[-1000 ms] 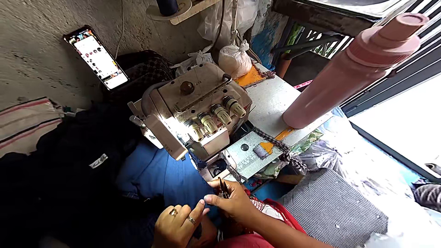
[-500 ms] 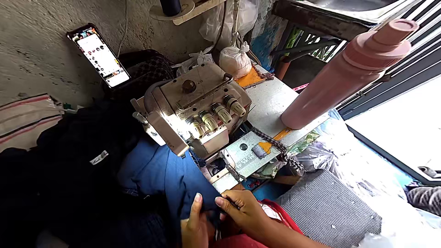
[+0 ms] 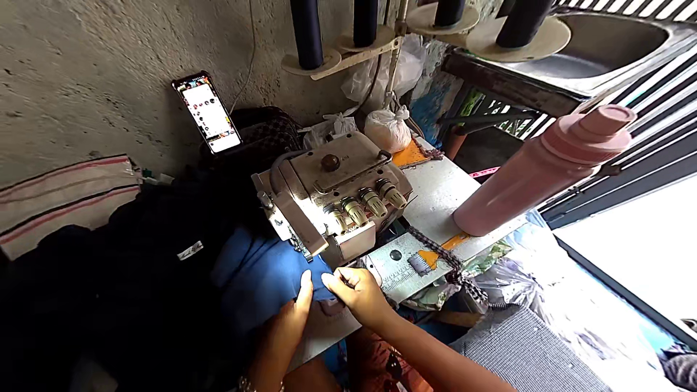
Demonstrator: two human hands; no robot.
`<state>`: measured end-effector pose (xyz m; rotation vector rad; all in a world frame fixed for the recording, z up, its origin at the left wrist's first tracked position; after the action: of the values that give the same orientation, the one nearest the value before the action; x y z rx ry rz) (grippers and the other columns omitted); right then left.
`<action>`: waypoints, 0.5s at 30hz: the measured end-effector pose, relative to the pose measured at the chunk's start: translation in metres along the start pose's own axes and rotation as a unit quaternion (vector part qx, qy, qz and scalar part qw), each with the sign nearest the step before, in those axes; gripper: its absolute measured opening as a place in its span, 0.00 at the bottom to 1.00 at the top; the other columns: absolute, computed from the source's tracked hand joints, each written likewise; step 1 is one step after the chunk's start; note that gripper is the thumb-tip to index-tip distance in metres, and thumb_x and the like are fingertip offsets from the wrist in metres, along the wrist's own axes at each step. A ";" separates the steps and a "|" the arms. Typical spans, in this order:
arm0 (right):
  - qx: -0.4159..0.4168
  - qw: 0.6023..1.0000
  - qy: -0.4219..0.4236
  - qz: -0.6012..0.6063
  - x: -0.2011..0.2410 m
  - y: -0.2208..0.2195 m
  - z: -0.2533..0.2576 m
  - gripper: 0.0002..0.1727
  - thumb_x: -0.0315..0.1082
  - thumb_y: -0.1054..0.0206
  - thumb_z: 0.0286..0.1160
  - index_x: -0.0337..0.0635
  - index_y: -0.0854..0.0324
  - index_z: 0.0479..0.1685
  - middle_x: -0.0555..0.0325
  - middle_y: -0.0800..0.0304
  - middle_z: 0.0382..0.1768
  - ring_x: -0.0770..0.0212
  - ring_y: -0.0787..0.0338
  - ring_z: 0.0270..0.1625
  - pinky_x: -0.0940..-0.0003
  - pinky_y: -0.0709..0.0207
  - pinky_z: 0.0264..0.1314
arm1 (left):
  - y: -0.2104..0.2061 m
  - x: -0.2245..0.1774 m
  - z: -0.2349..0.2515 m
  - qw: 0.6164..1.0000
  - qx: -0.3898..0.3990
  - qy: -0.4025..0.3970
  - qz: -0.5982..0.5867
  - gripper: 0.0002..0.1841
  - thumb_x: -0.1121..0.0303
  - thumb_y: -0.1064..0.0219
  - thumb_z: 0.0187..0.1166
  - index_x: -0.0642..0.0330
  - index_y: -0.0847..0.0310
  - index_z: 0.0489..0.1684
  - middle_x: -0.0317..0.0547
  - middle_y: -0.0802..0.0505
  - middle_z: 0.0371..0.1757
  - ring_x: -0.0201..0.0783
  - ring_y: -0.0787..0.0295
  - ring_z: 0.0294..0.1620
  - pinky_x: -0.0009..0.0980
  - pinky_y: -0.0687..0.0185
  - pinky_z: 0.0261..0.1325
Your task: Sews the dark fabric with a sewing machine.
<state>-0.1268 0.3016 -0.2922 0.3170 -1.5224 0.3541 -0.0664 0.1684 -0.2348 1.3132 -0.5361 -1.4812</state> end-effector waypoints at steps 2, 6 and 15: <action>-0.022 1.000 -0.007 0.020 0.000 -0.002 0.015 0.22 0.37 0.32 0.75 0.52 0.33 0.11 0.78 0.38 0.10 0.82 0.37 0.15 0.82 0.45 0.20 | 0.000 0.004 0.008 0.999 0.041 -0.006 0.028 0.25 0.57 0.46 0.91 0.72 0.09 0.43 0.63 0.04 0.42 0.54 0.04 0.50 0.50 0.13 0.55; -0.049 0.998 -0.010 0.045 -0.001 -0.001 0.025 0.23 0.34 0.29 0.73 0.53 0.35 0.11 0.78 0.38 0.10 0.82 0.39 0.15 0.82 0.46 0.21 | -0.002 0.015 0.034 0.997 0.073 -0.019 0.007 0.23 0.63 0.48 0.92 0.77 0.12 0.53 0.69 0.06 0.52 0.60 0.08 0.61 0.54 0.20 0.68; -0.101 0.929 0.246 -0.260 -0.055 0.015 -0.037 0.31 0.54 0.34 0.79 0.40 0.26 0.12 0.58 0.25 0.13 0.67 0.24 0.17 0.73 0.29 0.21 | -0.003 0.036 0.055 0.996 -0.074 0.040 0.021 0.25 0.60 0.50 0.93 0.79 0.16 0.61 0.75 0.11 0.61 0.66 0.16 0.71 0.58 0.28 0.77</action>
<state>-0.1001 0.3296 -0.3485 0.4172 -0.9236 -0.1420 -0.1122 0.1212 -0.2370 1.2326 -0.3927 -1.3993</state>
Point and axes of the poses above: each hand's wrist, its own z-axis towards the middle knuckle, its own y-axis out of the back of the hand, x = y × z, the point moved 5 cm from there along z, towards the middle knuckle
